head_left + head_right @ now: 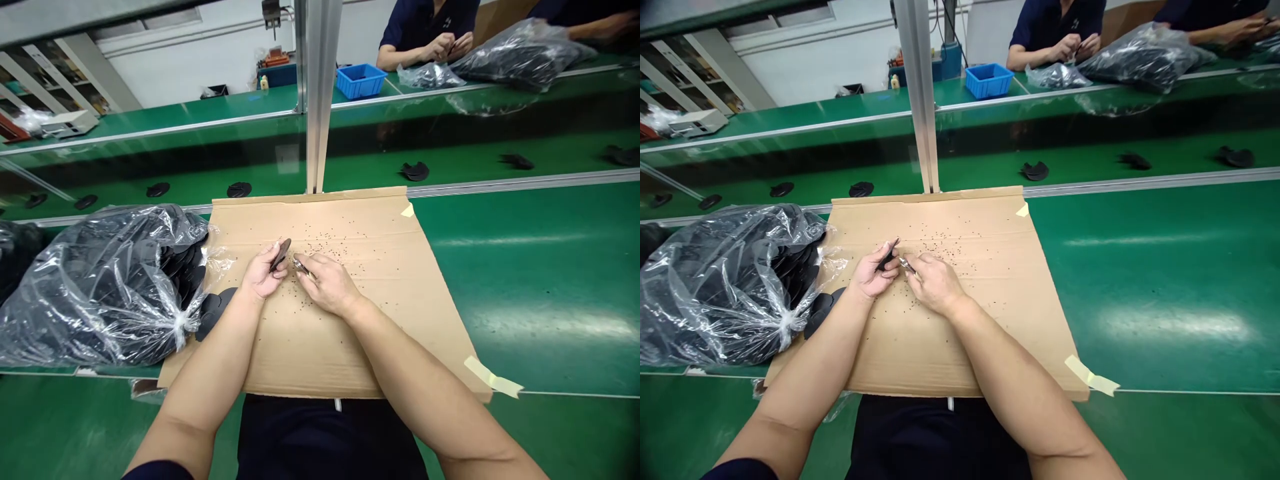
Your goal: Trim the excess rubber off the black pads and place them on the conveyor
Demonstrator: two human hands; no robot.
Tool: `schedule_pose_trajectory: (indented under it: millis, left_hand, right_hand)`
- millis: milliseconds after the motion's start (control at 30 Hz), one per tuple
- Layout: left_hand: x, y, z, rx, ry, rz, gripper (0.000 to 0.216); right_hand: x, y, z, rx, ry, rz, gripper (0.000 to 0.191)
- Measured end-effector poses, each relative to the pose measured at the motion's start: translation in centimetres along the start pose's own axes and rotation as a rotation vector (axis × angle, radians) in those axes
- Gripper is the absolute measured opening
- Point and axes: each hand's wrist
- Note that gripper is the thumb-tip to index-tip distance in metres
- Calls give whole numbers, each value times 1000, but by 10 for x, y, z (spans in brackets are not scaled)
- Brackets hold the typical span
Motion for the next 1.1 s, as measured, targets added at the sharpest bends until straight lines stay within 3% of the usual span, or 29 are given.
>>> schedule_pose_trajectory:
  millis: [400,1100]
  left_hand:
    - [-3,4,-3,140,33,-5,17]
    - [1,14,2,194,-38,-103,28]
  right_hand:
    - [2,4,3,-53,90,-10,30]
    - [3,9,7,-201,212,-27,28]
Point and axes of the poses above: each hand's wrist, its own x-axis towards the middle knuckle, its own z-axis out of the back of the hand, y = z × x, and after that the axes turned 12 degrees about -y, right-handed
